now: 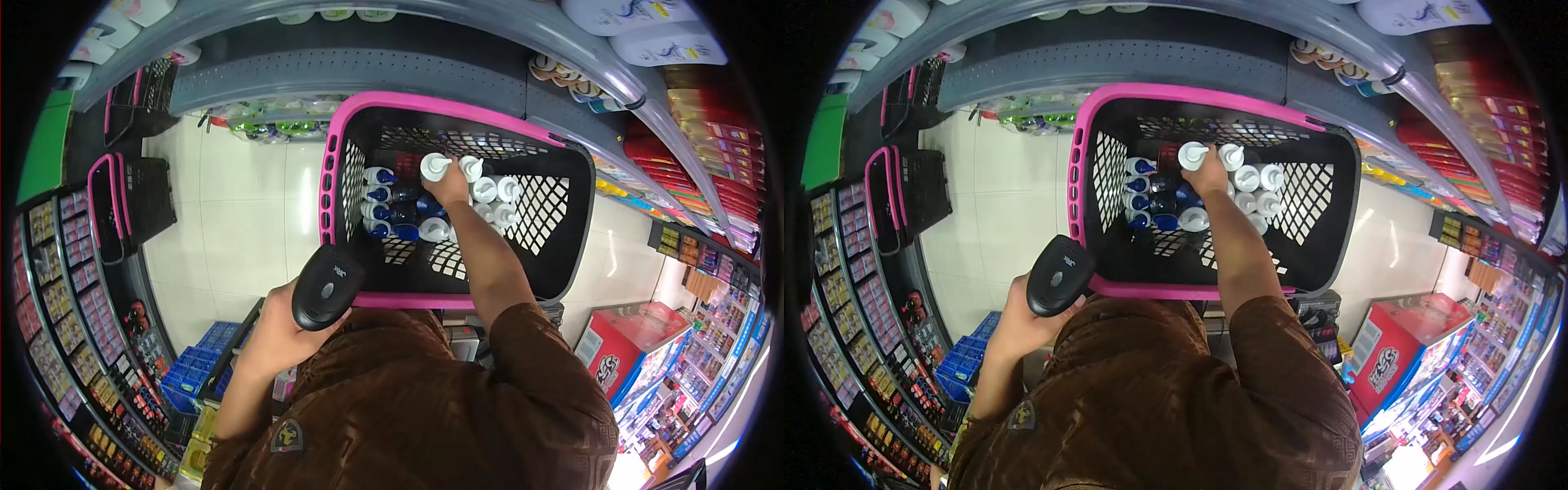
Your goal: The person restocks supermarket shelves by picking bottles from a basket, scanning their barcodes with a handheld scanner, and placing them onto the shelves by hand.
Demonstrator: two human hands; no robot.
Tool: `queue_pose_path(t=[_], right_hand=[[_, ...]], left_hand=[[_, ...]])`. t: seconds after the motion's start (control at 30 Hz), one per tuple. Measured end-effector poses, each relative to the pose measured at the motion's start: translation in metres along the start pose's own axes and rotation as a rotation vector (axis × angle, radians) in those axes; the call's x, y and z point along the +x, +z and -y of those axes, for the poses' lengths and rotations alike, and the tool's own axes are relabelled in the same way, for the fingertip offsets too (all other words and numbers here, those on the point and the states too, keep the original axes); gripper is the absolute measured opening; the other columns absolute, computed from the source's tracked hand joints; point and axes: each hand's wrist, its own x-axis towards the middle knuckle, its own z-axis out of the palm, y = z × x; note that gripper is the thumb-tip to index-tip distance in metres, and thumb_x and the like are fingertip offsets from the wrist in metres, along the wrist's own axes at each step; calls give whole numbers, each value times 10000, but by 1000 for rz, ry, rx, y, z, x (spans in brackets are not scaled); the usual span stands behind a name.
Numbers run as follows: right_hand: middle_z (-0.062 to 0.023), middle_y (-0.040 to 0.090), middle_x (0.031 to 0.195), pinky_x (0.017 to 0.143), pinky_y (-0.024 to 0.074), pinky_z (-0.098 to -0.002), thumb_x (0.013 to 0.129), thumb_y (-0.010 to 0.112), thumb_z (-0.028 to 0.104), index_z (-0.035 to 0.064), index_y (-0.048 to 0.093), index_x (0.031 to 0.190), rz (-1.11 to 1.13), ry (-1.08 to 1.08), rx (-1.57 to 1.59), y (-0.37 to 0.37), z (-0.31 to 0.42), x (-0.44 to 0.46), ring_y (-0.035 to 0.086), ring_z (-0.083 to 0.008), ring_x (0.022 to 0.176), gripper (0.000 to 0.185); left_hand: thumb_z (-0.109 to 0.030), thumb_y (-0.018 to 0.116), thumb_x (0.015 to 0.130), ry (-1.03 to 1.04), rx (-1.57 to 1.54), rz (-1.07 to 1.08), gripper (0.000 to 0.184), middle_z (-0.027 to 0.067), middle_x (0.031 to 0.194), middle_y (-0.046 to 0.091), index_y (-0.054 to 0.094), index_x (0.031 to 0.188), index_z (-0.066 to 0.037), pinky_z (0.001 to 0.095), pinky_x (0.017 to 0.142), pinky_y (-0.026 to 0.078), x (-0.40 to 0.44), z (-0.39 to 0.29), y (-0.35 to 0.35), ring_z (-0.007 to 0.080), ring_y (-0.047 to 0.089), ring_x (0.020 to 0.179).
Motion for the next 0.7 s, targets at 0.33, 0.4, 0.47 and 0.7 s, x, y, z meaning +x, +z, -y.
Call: queue_pose_path(t=[0.33,0.4,0.47,0.7], right_hand=[[-196,660,1276,970,545,-445,699,858,380,79,475,1451,169,81,-253,-14,4,1,662,-339,1154,896],[-196,684,1242,962,547,-440,701,856,473,46,577,1363,274,44,-297,-23,-2,-1,680,-338,1122,836],[-201,692,1227,961,545,-440,700,853,506,33,614,1311,307,152,-236,-42,0,-13,684,-338,1115,809],[-218,657,1243,943,540,-470,847,763,355,94,665,1277,-15,-70,-217,-35,0,-19,675,-377,1091,513]], left_hand=[[-59,792,839,-35,-19,76,262,122,915,739,675,1064,4,312,773,550,18,1,3,171,708,820],[-57,792,839,-14,0,95,261,121,910,736,674,1064,6,309,773,548,20,0,3,166,703,814],[-52,787,845,-14,-24,112,254,120,904,727,671,1063,8,306,778,543,21,3,4,163,689,813],[-43,779,857,4,-54,114,233,95,912,721,669,1055,9,296,766,531,20,0,15,144,662,809]])
